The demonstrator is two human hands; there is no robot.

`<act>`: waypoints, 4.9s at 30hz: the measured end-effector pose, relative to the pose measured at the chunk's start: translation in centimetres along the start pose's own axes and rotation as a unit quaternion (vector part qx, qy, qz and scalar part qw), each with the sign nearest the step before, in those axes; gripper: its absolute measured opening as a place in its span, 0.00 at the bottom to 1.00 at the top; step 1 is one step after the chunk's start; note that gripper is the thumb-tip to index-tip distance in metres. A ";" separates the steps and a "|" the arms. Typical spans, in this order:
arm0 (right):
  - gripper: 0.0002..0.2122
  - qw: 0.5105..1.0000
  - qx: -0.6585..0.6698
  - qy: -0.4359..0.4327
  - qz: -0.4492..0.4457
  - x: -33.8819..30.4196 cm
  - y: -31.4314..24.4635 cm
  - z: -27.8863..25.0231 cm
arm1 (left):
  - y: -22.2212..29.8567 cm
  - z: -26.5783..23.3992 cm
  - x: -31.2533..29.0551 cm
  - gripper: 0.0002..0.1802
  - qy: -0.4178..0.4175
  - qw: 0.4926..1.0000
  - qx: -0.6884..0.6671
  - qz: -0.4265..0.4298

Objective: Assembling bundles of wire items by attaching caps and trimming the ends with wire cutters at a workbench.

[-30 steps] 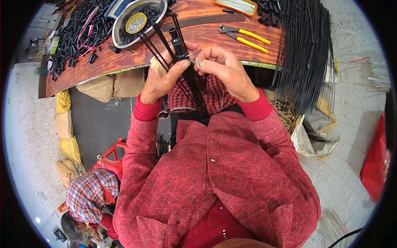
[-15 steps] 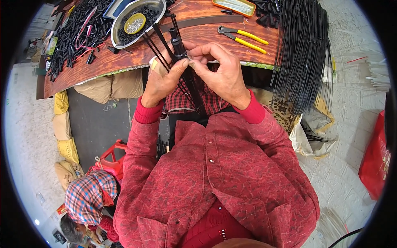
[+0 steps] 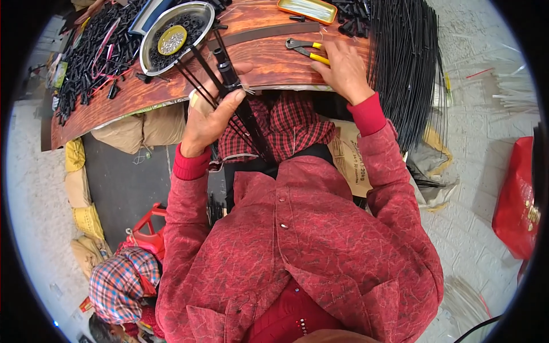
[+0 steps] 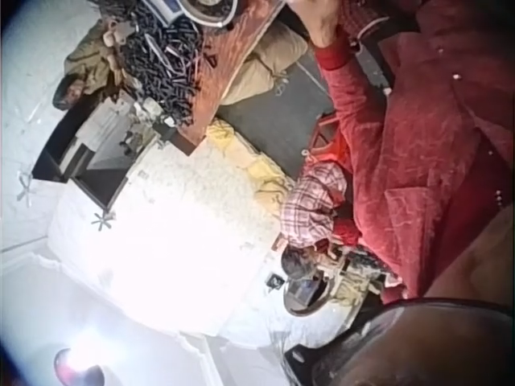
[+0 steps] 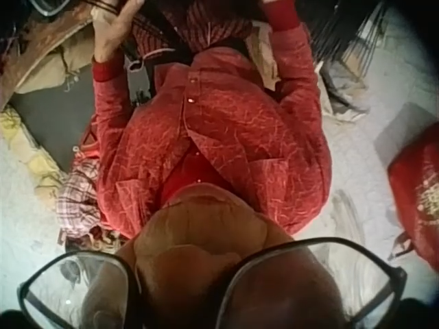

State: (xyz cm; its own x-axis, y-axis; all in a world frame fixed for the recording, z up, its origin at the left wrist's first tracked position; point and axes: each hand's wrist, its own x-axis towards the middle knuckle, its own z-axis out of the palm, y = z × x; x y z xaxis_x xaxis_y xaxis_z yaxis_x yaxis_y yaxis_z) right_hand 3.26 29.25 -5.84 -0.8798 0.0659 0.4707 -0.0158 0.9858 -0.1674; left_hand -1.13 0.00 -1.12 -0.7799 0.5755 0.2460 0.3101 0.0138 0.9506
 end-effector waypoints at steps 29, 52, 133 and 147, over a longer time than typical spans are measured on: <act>0.11 0.902 0.236 -0.332 -0.147 2.6 -4.2 -10.1 | 1.0 0.7 0.8 0.13 0.002 0.997 0.073 -0.021; 0.17 0.906 0.223 -0.247 -0.260 3.0 -3.4 -8.8 | 1.4 -0.9 1.0 0.13 -0.075 0.996 0.028 -0.026; 0.33 0.806 0.363 -0.468 0.008 2.2 -3.4 -11.0 | 0.8 -0.7 -0.5 0.15 0.018 0.995 -0.067 -0.068; 0.37 0.251 0.676 -0.637 0.273 -1.0 -1.8 -6.9 | 1.1 -1.6 -0.3 0.18 -0.072 0.995 -0.058 -0.029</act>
State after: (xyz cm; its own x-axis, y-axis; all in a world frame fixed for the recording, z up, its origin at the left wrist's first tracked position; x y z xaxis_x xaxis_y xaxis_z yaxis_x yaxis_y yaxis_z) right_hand 7.43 28.44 -0.02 -0.3499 -0.8179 -0.4568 0.8832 -0.1255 -0.4519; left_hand -1.47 -1.51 0.14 -0.7065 0.6876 0.1676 0.1949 -0.0387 0.9801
